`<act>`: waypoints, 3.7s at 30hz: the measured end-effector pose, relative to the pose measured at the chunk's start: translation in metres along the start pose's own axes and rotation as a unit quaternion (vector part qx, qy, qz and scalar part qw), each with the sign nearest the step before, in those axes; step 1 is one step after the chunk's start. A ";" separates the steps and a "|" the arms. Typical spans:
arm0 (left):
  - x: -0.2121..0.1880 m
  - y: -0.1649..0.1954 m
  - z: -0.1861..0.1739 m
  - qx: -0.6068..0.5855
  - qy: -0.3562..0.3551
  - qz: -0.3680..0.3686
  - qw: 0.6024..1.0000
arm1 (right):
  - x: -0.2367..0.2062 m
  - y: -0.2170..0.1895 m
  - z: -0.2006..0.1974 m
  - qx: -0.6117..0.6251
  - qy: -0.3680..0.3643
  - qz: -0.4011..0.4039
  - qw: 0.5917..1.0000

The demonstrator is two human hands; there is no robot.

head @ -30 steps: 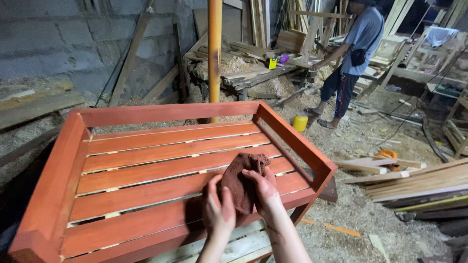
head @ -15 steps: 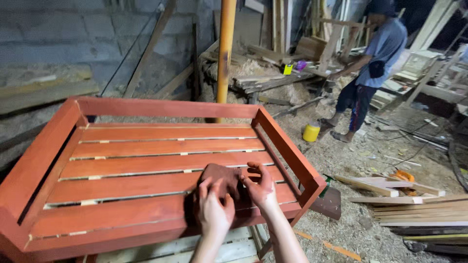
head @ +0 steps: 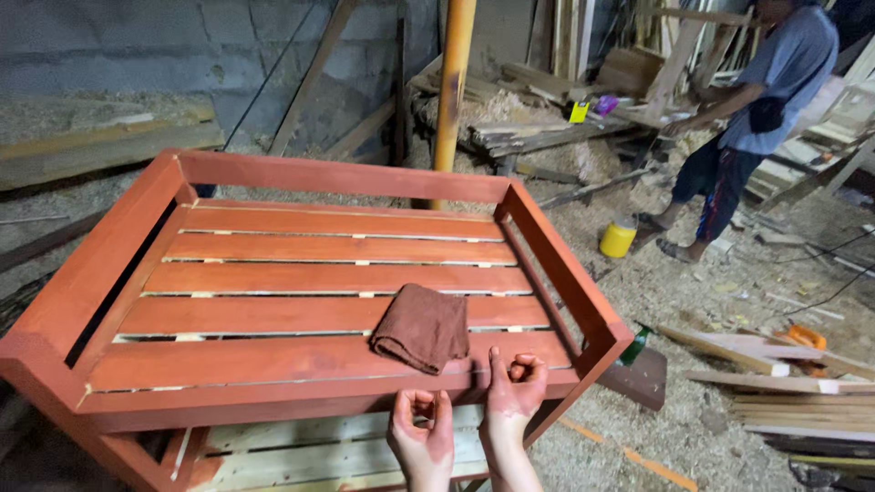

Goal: The person applies reddish-brown stain to a wooden two-tiered stand using a cloth. They wipe the top slats and frame, then dip the cloth into a container of stain on a plastic stool, and continue wiping the lower slats and frame.

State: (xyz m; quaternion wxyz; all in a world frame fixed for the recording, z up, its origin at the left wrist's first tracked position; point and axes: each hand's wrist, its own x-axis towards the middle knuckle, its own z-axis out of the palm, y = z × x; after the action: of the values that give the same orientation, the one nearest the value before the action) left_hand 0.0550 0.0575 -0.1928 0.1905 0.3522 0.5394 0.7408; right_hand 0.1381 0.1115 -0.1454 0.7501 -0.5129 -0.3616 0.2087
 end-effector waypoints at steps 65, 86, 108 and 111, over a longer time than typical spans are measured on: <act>-0.085 0.015 0.064 -0.215 0.039 -0.513 0.830 | 0.021 0.018 -0.164 0.178 -0.074 0.470 0.861; -0.026 0.009 -0.076 0.133 -0.435 -0.253 0.854 | -0.032 -0.029 -0.097 -0.242 0.004 -0.158 0.957; 0.100 0.066 -0.137 0.271 -0.179 -0.027 0.945 | -0.055 -0.083 0.053 -0.660 -0.289 -0.021 0.693; 0.108 0.055 -0.138 0.220 -0.139 -0.034 0.965 | -0.058 -0.073 0.045 -0.646 -0.228 -0.133 0.716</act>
State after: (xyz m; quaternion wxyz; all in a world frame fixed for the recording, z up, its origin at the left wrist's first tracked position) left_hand -0.1134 0.0179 -0.1312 0.2064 0.4667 0.6690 0.5405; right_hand 0.0618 0.0715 -0.0881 0.1511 -0.7561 -0.6333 -0.0674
